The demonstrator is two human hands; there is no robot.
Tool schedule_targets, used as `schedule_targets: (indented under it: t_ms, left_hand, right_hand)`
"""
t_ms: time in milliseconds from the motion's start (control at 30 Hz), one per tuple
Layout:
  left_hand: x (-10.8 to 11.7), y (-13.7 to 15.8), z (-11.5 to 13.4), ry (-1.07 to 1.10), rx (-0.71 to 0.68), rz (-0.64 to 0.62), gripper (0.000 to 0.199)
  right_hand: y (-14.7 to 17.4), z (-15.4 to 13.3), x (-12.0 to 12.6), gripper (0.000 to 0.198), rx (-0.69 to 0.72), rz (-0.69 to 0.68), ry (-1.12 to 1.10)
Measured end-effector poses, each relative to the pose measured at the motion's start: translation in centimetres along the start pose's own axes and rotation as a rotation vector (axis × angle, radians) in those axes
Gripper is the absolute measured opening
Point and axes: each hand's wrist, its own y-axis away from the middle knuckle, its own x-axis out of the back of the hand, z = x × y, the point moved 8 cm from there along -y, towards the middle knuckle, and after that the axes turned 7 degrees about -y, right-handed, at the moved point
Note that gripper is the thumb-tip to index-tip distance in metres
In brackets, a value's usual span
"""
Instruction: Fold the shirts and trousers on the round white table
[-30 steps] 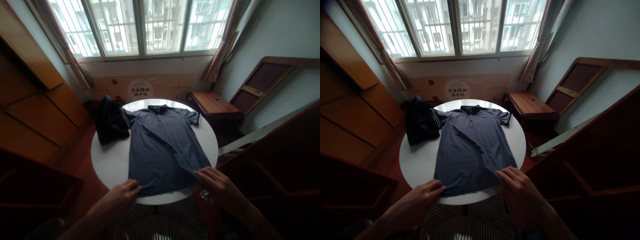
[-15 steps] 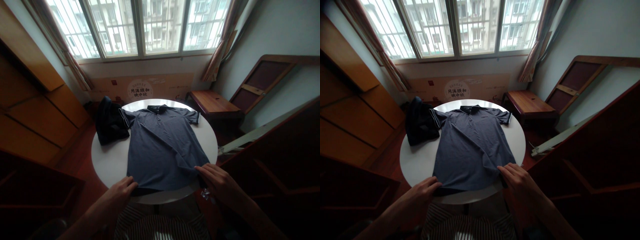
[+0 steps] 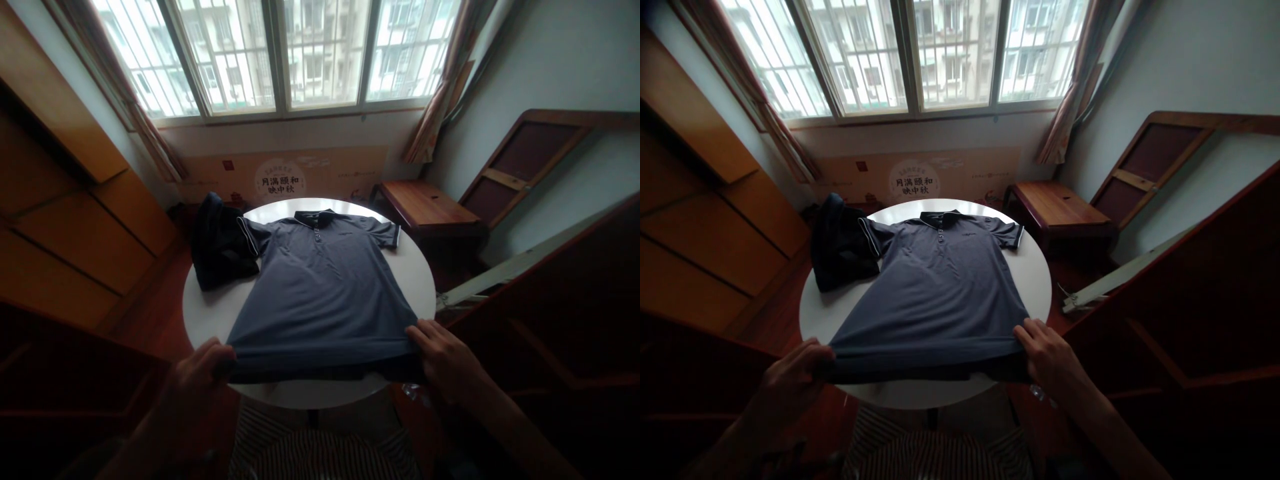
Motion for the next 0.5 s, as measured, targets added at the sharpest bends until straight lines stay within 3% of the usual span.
schedule_targets:
  t_ms: [167,333,500]
  left_hand:
    - [1.4,0.2,0.1,0.007,-0.009,0.01,0.015]
    - [0.4,1.1,-0.9,0.004,0.04,-0.051,0.017]
    - [-0.2,2.7,-3.3,0.005,0.112,-0.196,0.021]
  right_hand:
    - [1.1,1.4,0.4,0.024,-0.111,0.058,-0.122]
    - [2.4,2.1,0.4,0.033,-0.162,0.161,-0.208]
    - [3.1,3.1,1.8,0.039,-0.154,0.203,-0.158]
